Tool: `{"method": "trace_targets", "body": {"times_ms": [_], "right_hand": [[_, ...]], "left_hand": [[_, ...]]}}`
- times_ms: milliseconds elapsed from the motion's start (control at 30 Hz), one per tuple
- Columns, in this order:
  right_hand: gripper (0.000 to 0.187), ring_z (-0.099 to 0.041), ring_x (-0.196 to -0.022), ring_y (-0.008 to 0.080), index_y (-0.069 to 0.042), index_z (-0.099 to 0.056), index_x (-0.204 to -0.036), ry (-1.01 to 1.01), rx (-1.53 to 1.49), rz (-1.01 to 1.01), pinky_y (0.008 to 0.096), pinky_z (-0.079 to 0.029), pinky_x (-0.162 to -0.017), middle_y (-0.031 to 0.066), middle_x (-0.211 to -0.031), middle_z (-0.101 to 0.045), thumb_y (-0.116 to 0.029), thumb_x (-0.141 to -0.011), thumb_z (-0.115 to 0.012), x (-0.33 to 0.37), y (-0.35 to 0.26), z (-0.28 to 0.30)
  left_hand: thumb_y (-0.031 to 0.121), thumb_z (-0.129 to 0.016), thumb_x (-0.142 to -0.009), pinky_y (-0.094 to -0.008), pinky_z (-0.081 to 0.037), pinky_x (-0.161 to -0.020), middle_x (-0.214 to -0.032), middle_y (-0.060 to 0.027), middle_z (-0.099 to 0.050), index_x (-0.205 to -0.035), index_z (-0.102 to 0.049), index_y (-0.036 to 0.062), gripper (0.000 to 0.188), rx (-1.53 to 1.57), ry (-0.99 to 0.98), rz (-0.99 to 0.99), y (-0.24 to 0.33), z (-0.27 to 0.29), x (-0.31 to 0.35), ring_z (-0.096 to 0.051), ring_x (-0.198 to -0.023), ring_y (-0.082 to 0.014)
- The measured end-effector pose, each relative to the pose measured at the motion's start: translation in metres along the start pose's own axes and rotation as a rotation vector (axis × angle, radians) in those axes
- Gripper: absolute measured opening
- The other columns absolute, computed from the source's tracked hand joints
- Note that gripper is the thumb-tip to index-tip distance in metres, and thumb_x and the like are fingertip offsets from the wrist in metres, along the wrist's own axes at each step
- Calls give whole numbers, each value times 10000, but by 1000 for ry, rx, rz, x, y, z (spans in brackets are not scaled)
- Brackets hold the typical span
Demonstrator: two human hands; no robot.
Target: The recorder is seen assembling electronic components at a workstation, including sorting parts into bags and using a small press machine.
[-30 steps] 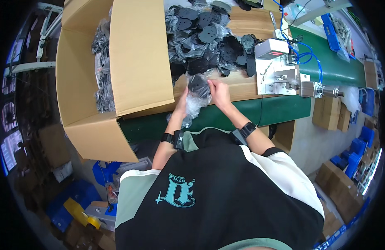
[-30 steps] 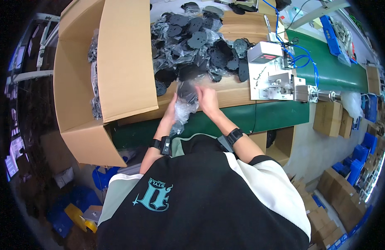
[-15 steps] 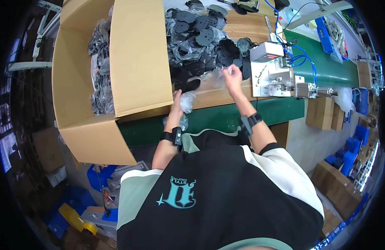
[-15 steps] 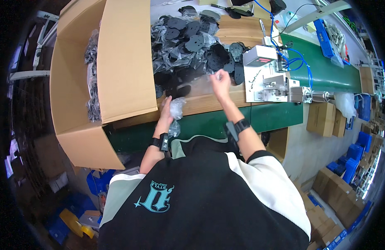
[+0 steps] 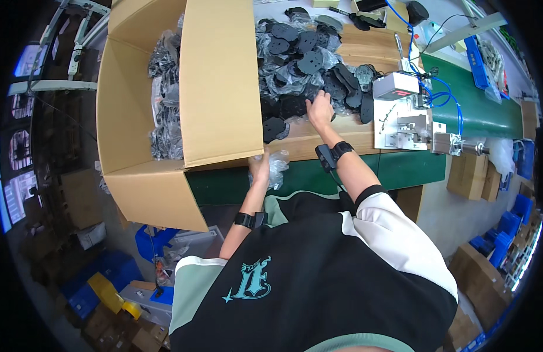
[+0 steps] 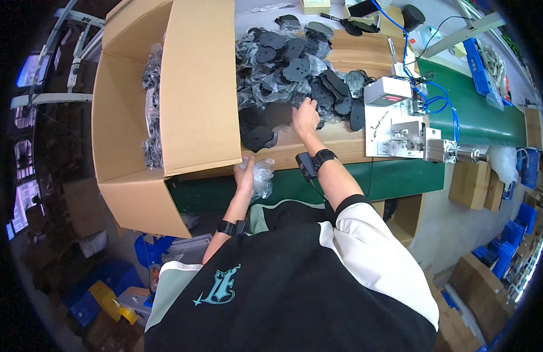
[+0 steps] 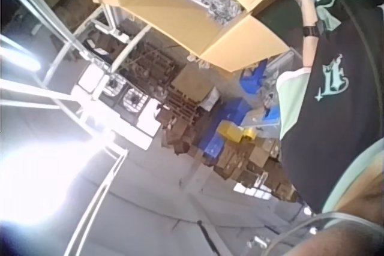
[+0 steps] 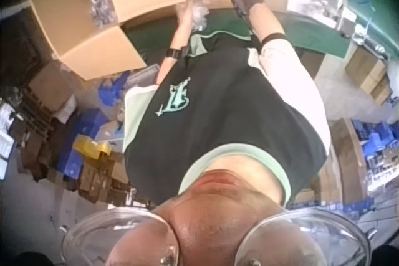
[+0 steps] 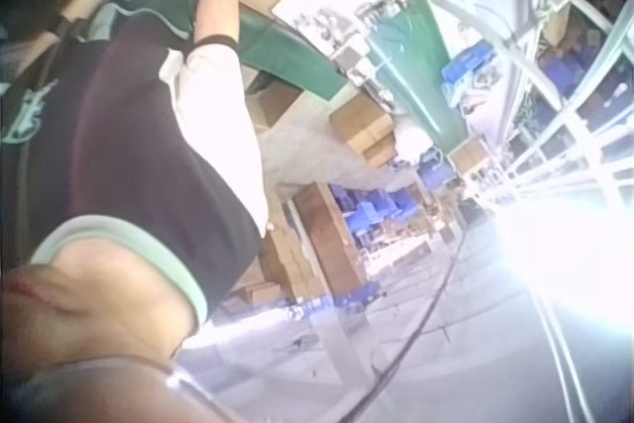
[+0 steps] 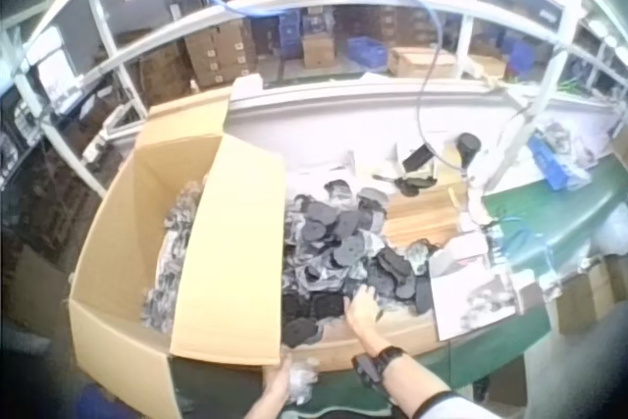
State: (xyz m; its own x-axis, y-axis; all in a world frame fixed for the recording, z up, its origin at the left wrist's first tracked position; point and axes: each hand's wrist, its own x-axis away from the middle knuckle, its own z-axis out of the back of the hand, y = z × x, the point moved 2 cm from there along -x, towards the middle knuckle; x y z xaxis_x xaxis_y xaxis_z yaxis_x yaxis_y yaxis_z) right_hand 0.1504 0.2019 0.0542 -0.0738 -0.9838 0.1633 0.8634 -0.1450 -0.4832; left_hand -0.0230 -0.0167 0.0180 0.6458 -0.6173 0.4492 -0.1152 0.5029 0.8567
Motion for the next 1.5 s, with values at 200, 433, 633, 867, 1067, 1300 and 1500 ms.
{"method": "trace_targets", "body": {"times_ms": [200,433,633,867,1067,1300,1500], "right_hand": [[429,-646,-868,417,24,-654,-949,112,-259,-7,449,-514,-801,232,-996,-656,-376,-815,-733,-13,27,-14],[315,-629,-708,305,-14,-595,-935,-2,-636,162,381,-481,-673,185,-796,-659,-311,-907,-695,29,56,62],[336,-618,-796,436,-23,-616,-995,-206,-363,411,450,-483,-676,226,-843,-652,-327,-893,-713,56,51,103],[496,-568,-1105,366,-50,-536,-1208,-84,-812,164,413,-459,-944,153,-1134,-579,-239,-825,-788,37,92,51],[592,-531,-1124,414,-141,-519,-1315,111,-187,233,461,-471,-945,200,-1286,-451,-161,-786,-785,17,88,33],[196,-628,-961,327,-96,-723,-1031,373,-384,249,393,-499,-860,110,-1038,-636,-103,-835,-735,12,90,58],[103,-571,-777,107,-24,-673,-990,449,-943,-72,279,-482,-708,17,-855,-655,-104,-973,-610,13,98,88]], "left_hand": [[240,-693,-928,-303,-447,-894,-1044,-64,-625,-1087,-639,51,253,14,-164,-63,39,-30,6,-569,-1005,-162],[277,-721,-920,-312,-458,-967,-1165,-110,-665,-1258,-586,32,438,-18,-428,-336,116,-82,-15,-611,-1079,-188],[317,-709,-935,-305,-463,-967,-1198,-103,-667,-1390,-536,22,569,-213,-670,-369,130,-123,-20,-592,-1104,-148],[258,-669,-971,-281,-495,-877,-1064,-76,-706,-1198,-677,-9,350,212,-418,-207,119,-108,-20,-635,-947,-130],[282,-596,-1007,-295,-470,-705,-763,-36,-635,-862,-663,-13,336,143,-1,-366,111,-76,0,-574,-738,-124],[203,-703,-908,-322,-393,-583,-595,21,-491,-666,-540,36,335,-99,-137,-246,94,-55,24,-450,-623,-86],[-9,-617,-777,-271,-453,-855,-1120,-75,-578,-1166,-521,65,407,-101,-329,-339,61,-84,19,-544,-1027,-142]]}}
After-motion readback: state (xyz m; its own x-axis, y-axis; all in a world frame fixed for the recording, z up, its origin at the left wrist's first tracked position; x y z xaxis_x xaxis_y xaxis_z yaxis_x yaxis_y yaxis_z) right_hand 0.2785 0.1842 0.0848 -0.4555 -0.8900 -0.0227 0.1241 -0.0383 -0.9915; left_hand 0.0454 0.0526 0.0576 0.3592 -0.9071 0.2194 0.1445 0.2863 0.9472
